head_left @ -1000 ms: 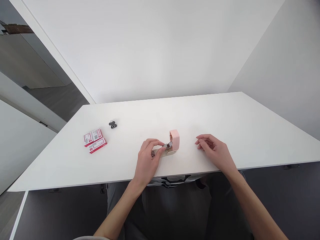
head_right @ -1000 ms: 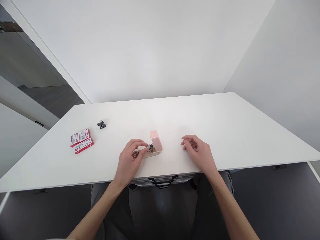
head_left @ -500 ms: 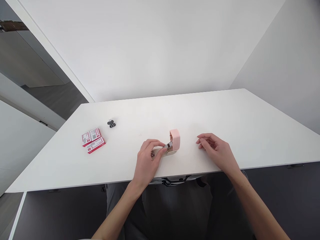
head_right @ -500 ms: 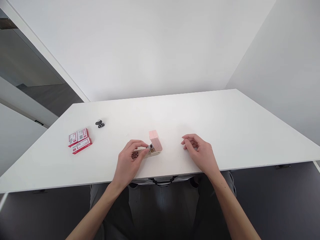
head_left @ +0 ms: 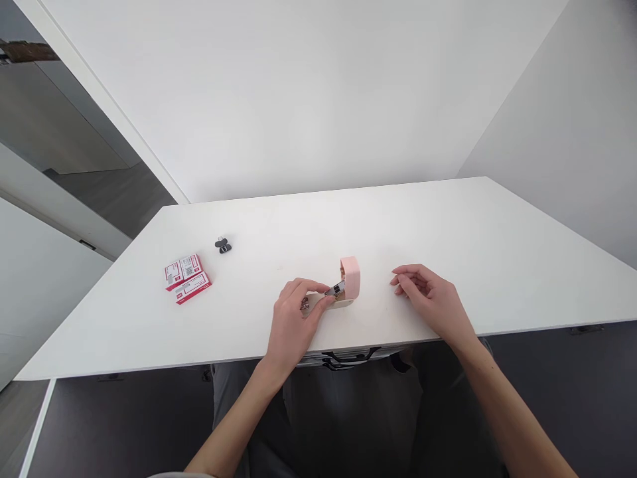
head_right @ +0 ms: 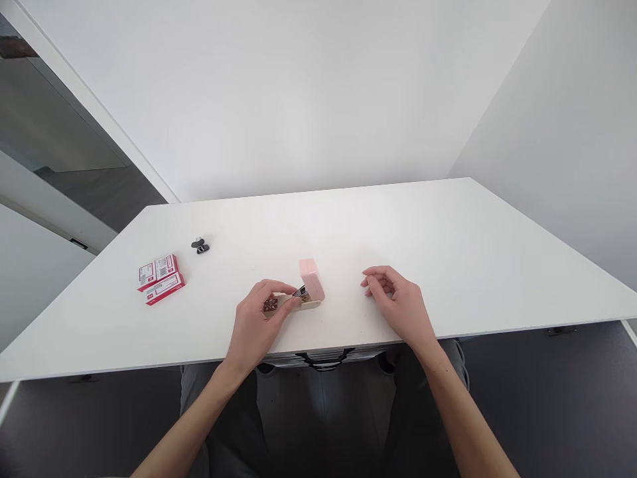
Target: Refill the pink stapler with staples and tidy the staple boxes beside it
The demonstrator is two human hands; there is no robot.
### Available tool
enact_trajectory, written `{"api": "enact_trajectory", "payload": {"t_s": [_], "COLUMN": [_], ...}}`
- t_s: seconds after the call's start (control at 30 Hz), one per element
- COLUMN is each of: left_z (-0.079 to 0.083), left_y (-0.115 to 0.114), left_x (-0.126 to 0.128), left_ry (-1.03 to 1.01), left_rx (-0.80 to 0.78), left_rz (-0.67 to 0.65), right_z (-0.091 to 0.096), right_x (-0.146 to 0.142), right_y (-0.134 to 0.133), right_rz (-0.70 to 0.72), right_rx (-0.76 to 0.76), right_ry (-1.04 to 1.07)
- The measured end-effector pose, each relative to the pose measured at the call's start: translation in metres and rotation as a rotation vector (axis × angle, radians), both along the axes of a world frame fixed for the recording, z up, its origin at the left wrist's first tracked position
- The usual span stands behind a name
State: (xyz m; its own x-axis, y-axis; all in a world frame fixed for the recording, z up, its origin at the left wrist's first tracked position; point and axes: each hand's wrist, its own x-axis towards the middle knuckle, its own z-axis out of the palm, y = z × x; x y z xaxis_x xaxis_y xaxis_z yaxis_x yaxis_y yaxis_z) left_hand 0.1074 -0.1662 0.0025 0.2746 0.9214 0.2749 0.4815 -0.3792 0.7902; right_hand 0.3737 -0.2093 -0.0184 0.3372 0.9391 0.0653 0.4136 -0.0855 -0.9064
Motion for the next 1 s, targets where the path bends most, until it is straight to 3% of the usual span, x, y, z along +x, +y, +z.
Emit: {"api": "enact_trajectory", "payload": {"t_s": [0.43,0.6,0.8,1.0], "left_z": [-0.005,-0.007,-0.007,-0.009], "left_y": [-0.001,0.000,0.000,-0.003], "left_x": [-0.002,-0.002,-0.003,-0.005], "left_ry": [0.027,0.065,0.066,0.100], "left_rx": [-0.022,0.015,0.073,0.064], "left_rz": [-0.003,-0.049,-0.054,-0.038], "right_z": [0.000,0.005,0.010,0.012], "right_x": [0.000,-0.004,-0.038,-0.075], "right_y": [0.000,-0.002,0.002,0.014], "right_rz": [0.004,0.112,0.326,0.406], "right_rx": [0.018,0.054,0.196,0.167], "right_ry": [-0.005,-0.006,-0.039,-0.043]}}
